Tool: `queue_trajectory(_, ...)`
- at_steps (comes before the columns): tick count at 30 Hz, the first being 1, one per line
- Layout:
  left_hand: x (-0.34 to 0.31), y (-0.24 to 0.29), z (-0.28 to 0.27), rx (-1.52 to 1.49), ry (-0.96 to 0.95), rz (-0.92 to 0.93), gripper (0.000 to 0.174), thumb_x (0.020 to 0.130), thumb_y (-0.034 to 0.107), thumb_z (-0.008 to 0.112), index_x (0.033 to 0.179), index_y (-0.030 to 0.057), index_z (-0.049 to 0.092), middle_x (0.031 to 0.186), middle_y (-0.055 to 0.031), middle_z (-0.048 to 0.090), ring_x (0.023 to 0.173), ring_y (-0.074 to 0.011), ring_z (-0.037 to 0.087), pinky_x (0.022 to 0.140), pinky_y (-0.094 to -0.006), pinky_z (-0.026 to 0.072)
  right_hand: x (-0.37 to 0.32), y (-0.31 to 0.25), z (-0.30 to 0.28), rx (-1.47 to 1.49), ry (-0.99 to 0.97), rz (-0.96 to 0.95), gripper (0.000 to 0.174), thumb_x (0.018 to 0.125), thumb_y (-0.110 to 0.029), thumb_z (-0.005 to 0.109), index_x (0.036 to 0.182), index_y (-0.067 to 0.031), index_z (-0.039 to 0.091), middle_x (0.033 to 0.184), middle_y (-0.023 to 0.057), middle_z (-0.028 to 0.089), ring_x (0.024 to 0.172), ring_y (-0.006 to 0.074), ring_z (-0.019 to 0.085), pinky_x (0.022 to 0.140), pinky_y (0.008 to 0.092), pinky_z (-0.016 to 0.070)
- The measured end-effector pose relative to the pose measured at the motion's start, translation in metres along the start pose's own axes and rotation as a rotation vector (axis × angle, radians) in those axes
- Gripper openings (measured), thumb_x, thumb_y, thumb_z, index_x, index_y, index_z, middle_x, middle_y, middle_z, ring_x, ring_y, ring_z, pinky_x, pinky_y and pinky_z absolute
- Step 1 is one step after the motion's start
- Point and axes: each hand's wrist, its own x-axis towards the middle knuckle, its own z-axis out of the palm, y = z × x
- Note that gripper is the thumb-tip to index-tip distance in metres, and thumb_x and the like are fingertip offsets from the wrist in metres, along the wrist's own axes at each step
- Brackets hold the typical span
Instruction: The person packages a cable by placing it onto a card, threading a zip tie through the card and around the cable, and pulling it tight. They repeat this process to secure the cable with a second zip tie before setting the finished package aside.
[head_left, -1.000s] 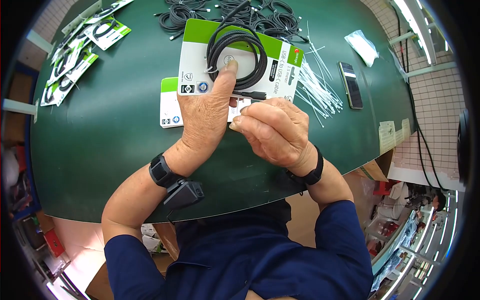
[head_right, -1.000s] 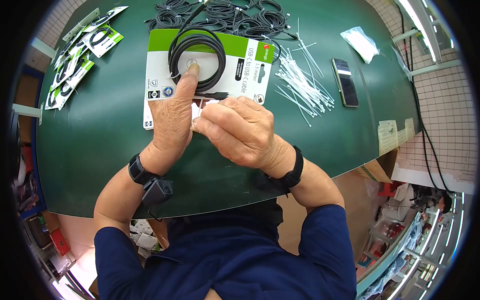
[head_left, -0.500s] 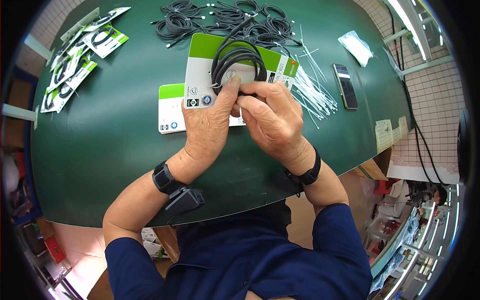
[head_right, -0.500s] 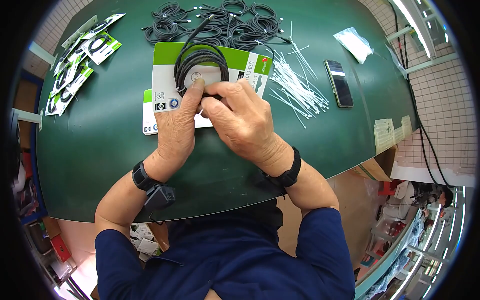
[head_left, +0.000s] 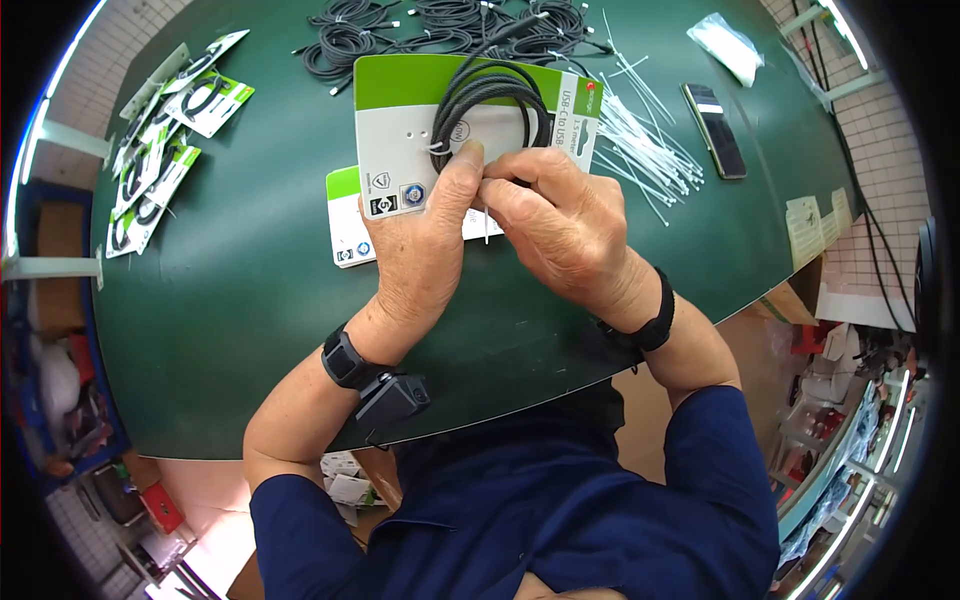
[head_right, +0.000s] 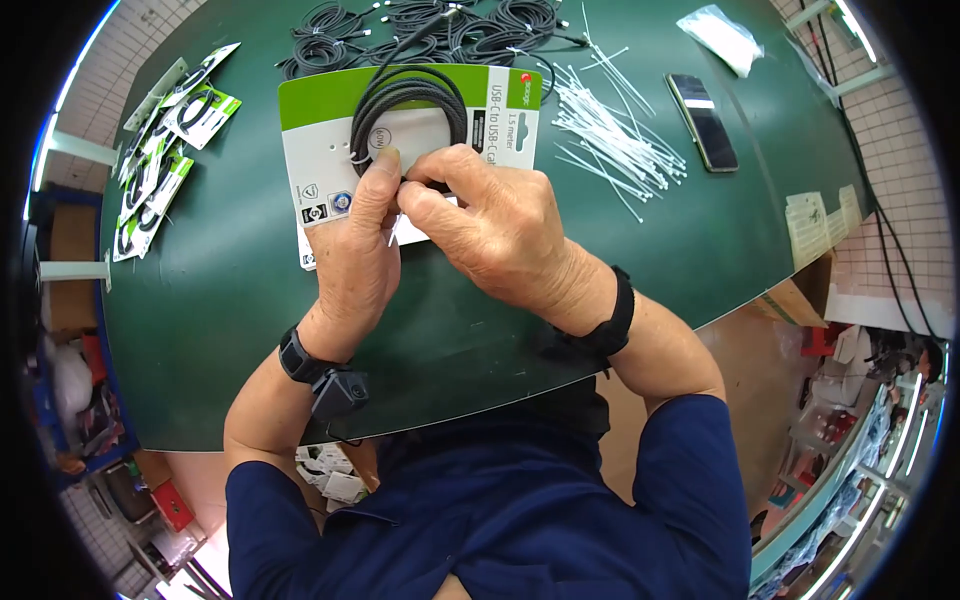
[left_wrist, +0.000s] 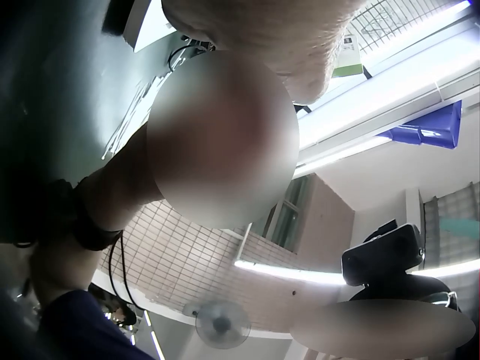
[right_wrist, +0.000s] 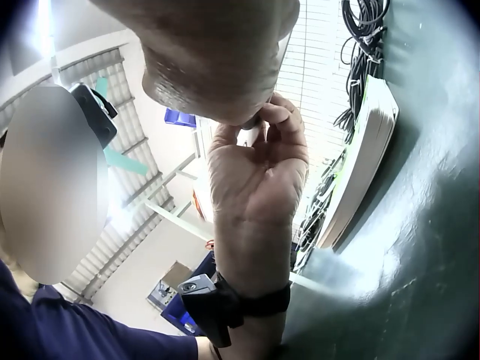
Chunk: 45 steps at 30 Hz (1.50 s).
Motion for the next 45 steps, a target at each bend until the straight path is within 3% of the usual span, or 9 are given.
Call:
queue_trajectory(9, 0.006, 0.019, 0.009, 0.040, -0.025, 0.053, 0.032, 0.098, 0.011, 0.075, 0.124, -0.0022, 0.063, 0.107, -0.0066, 0.070, 0.088, -0.0125, 0.066, 0.076, -0.0270, 0.0566, 0.002, -0.005, -0.011, 0.050, 0.059, -0.053, 0.024, 0.075, 0.005, 0.080, 0.098, 0.0006, 0.075, 0.104, 0.0120, 0.070, 0.075, 0.0181, 0.070, 0.054, 0.0256, 0.0560)
queue_trajectory(12, 0.003, 0.026, 0.007, 0.108, -0.067, 0.029, 0.040, 0.102, 0.001, 0.064, 0.140, 0.0026, 0.052, 0.123, -0.0081, 0.065, 0.098, -0.0142, 0.068, 0.078, -0.0281, 0.0591, -0.001, -0.006, -0.009, 0.087, 0.058, -0.062, 0.023, 0.075, 0.005, 0.080, 0.097, 0.0021, 0.075, 0.106, 0.0125, 0.069, 0.077, 0.0171, 0.070, 0.055, 0.0248, 0.0560)
queue_trajectory(21, 0.002, 0.029, 0.017, 0.072, -0.026, 0.014, 0.038, 0.103, 0.006, 0.066, 0.138, 0.0026, 0.053, 0.118, -0.0064, 0.065, 0.094, -0.0118, 0.066, 0.077, -0.0265, 0.0576, -0.005, -0.009, -0.005, 0.140, 0.077, -0.126, 0.024, 0.073, 0.006, 0.081, 0.096, 0.0049, 0.073, 0.108, 0.0145, 0.068, 0.077, 0.0189, 0.070, 0.058, 0.0261, 0.0579)
queue_trajectory(25, 0.003, 0.032, 0.015, 0.060, 0.016, -0.107, 0.036, 0.104, 0.014, 0.067, 0.136, 0.0031, 0.054, 0.115, -0.0048, 0.065, 0.091, -0.0111, 0.064, 0.074, -0.0256, 0.0545, -0.006, -0.014, -0.003, 0.193, 0.083, -0.128, 0.024, 0.073, 0.007, 0.081, 0.095, 0.0068, 0.071, 0.110, 0.0174, 0.067, 0.079, 0.0219, 0.071, 0.063, 0.0288, 0.0602)
queue_trajectory(28, 0.003, 0.032, 0.017, -0.018, -0.033, -0.029, 0.034, 0.102, 0.008, 0.067, 0.132, -0.0013, 0.055, 0.114, -0.0115, 0.066, 0.092, -0.0210, 0.071, 0.078, -0.0374, 0.0652, -0.007, -0.015, -0.002, 0.238, 0.087, -0.109, 0.025, 0.073, 0.008, 0.080, 0.095, 0.0081, 0.069, 0.111, 0.0195, 0.066, 0.080, 0.0241, 0.072, 0.066, 0.0313, 0.0616)
queue_trajectory(34, 0.003, 0.031, 0.017, -0.009, -0.003, -0.054, 0.035, 0.102, 0.007, 0.066, 0.133, -0.0013, 0.053, 0.117, -0.0125, 0.066, 0.093, -0.0220, 0.071, 0.080, -0.0388, 0.0659, -0.009, -0.017, -0.001, 0.313, 0.097, -0.080, 0.025, 0.073, 0.009, 0.080, 0.094, 0.0101, 0.068, 0.111, 0.0219, 0.064, 0.085, 0.0284, 0.073, 0.073, 0.0370, 0.0635)
queue_trajectory(40, 0.002, 0.037, 0.014, 0.046, 0.043, -0.251, 0.037, 0.102, 0.009, 0.066, 0.135, -0.0004, 0.052, 0.119, -0.0128, 0.065, 0.096, -0.0221, 0.071, 0.077, -0.0384, 0.0650, -0.011, -0.015, 0.003, 0.383, 0.113, -0.141, 0.025, 0.074, 0.010, 0.079, 0.096, 0.0099, 0.068, 0.111, 0.0221, 0.065, 0.085, 0.0295, 0.073, 0.070, 0.0375, 0.0626)
queue_trajectory(45, 0.002, 0.031, 0.015, 0.037, 0.071, -0.192, 0.035, 0.102, 0.010, 0.067, 0.133, -0.0005, 0.053, 0.116, -0.0119, 0.065, 0.094, -0.0210, 0.070, 0.077, -0.0369, 0.0643, -0.012, -0.010, -0.001, 0.406, 0.107, -0.176, 0.026, 0.075, 0.010, 0.080, 0.097, 0.0080, 0.066, 0.109, 0.0219, 0.067, 0.084, 0.0292, 0.073, 0.066, 0.0364, 0.0606)
